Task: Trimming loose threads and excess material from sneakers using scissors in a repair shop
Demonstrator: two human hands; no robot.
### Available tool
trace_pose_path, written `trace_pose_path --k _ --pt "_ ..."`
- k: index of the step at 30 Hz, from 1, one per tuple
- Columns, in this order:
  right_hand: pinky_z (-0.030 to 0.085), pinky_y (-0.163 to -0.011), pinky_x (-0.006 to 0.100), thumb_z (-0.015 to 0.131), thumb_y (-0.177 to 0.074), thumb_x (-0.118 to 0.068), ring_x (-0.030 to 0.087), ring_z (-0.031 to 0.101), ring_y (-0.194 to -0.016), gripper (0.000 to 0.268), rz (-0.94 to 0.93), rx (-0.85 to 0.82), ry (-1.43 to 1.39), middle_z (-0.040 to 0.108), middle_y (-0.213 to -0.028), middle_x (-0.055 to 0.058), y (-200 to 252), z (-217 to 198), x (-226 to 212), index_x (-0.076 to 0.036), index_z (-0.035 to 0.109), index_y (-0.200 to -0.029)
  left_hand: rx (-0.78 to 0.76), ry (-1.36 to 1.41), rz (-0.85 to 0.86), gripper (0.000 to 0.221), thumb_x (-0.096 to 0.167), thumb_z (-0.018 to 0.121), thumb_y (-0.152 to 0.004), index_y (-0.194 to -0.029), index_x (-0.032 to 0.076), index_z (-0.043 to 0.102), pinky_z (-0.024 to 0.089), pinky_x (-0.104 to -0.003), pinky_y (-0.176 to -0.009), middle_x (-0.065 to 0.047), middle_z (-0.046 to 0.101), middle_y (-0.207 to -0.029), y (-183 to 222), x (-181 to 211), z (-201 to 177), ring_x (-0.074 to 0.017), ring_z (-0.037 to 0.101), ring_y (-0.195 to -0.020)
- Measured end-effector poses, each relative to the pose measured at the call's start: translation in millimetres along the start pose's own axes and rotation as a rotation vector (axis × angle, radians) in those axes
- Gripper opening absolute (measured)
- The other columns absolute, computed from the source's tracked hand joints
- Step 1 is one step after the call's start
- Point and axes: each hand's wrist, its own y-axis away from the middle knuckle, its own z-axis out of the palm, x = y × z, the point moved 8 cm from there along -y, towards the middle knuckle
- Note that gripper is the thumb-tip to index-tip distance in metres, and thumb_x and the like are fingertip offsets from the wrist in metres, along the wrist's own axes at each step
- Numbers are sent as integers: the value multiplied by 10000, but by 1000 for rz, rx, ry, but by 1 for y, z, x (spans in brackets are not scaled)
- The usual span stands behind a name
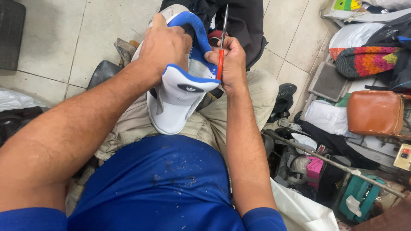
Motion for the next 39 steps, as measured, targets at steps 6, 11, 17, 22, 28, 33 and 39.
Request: trace_pose_path --k 6,11,17,22,28,33,39 --pt "432 -550 238 804 -715 77 47 442 -562 374 14 74 47 531 -638 -52 -4 -14 15 -125 547 -896 557 481 296 381 -90 627 -709 -1062 46 589 415 -434 -984 -110 586 -1003 45 16 -42 -350 541 -1005" --pt "435 -538 252 804 -730 26 55 462 -555 333 41 113 52 555 -635 -40 3 -17 17 -129 560 -895 519 602 220 527 -31 728 -753 -1239 -1 528 468 -445 -985 -189 488 -1187 56 16 -53 -368 537 -1134" --pt "456 -521 272 809 -718 17 79 494 -548 341 81 144 60 567 -644 -29 6 -8 6 -127 559 -899 572 625 128 527 -47 680 -747 -1218 8 450 476 -425 -906 -160 423 -1147 55 3 -51 -327 489 -1069" --pt "509 -537 271 853 -689 30 82 554 -578 363 23 144 75 621 -676 -7 5 0 -5 -101 588 -901 610 597 86 413 -46 623 -734 -1107 15 457 421 -426 -834 -151 435 -1058 54 -14 -52 -309 463 -983" --pt "448 -467 272 833 -725 1 71 484 -510 353 76 132 100 548 -643 -16 11 14 -20 -101 542 -897 585 737 2 398 -80 516 -743 -1112 59 464 499 -338 -844 -98 473 -1051 51 -32 -47 -221 544 -926" --pt "438 -478 282 834 -727 2 80 447 -508 344 61 125 84 526 -614 -16 15 19 -25 -94 554 -904 421 968 -113 470 -100 367 -767 -1178 117 439 517 -276 -744 -115 488 -1190 58 -47 -45 -218 637 -1023" --pt "368 -465 267 840 -696 -28 50 393 -482 378 -15 118 166 473 -568 -45 12 24 -28 -86 532 -907 261 442 94 588 -154 506 -690 -1168 75 763 525 -433 -898 -265 396 -1380 40 -50 -33 -416 531 -1299"
